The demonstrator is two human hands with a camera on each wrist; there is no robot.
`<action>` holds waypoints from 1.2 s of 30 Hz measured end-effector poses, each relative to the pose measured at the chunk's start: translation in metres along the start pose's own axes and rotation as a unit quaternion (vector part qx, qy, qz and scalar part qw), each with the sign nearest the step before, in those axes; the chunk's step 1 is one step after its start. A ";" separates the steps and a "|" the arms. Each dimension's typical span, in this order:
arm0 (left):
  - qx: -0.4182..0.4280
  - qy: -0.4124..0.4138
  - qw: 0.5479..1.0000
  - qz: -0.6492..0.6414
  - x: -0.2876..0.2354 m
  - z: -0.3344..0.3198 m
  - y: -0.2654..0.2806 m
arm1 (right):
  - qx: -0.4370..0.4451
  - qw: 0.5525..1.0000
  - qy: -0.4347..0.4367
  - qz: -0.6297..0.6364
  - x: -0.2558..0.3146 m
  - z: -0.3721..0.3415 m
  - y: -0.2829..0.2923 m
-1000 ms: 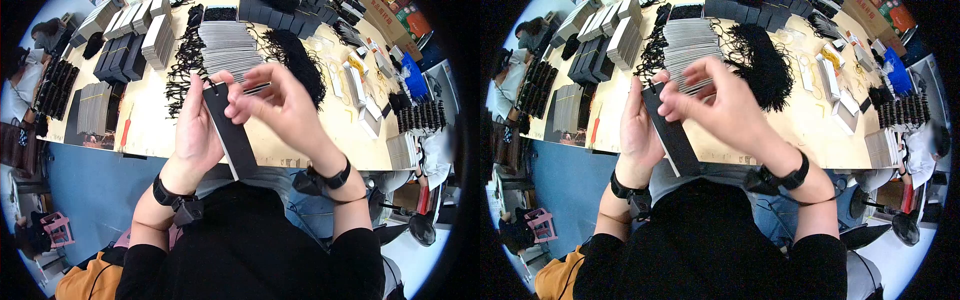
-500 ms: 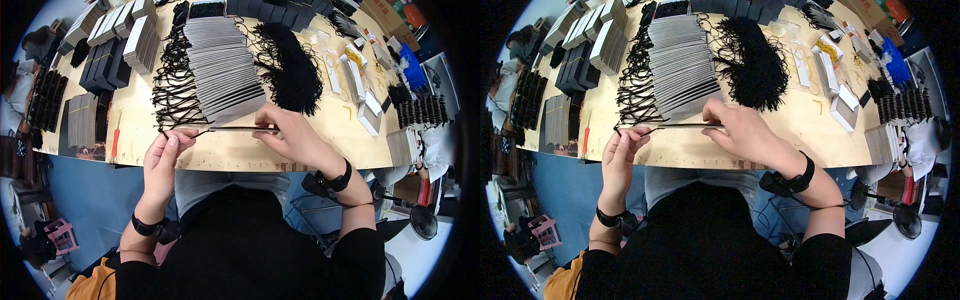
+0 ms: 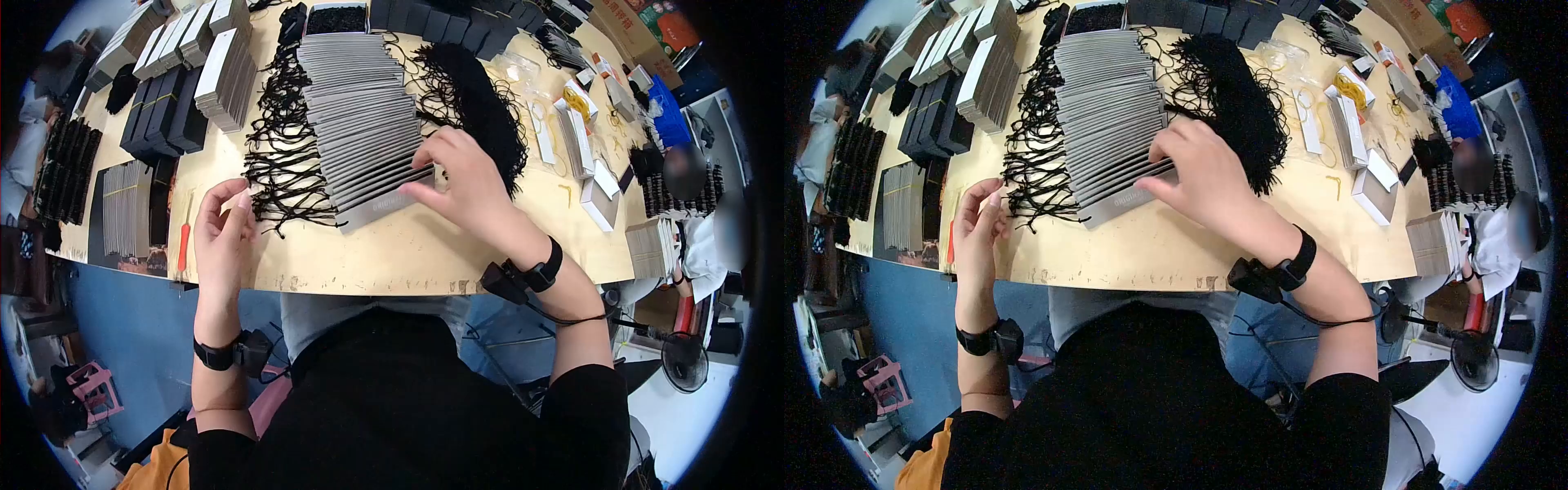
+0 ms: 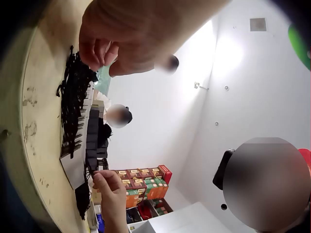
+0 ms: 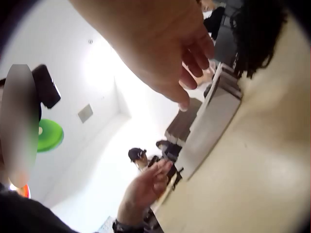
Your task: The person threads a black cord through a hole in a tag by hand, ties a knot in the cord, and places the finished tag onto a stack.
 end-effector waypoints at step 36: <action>0.284 -0.011 0.958 -0.040 -0.066 -0.071 -0.109 | -0.016 0.897 -0.353 0.264 -0.135 0.039 0.108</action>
Point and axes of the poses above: each hand's wrist, its own z-axis towards the middle knuckle, its own y-axis out of the back of the hand, x = y × z, the point moved 10 cm from there along z, towards the middle knuckle, and after that the axes turned 14 degrees about -x, right-handed, at the moved point
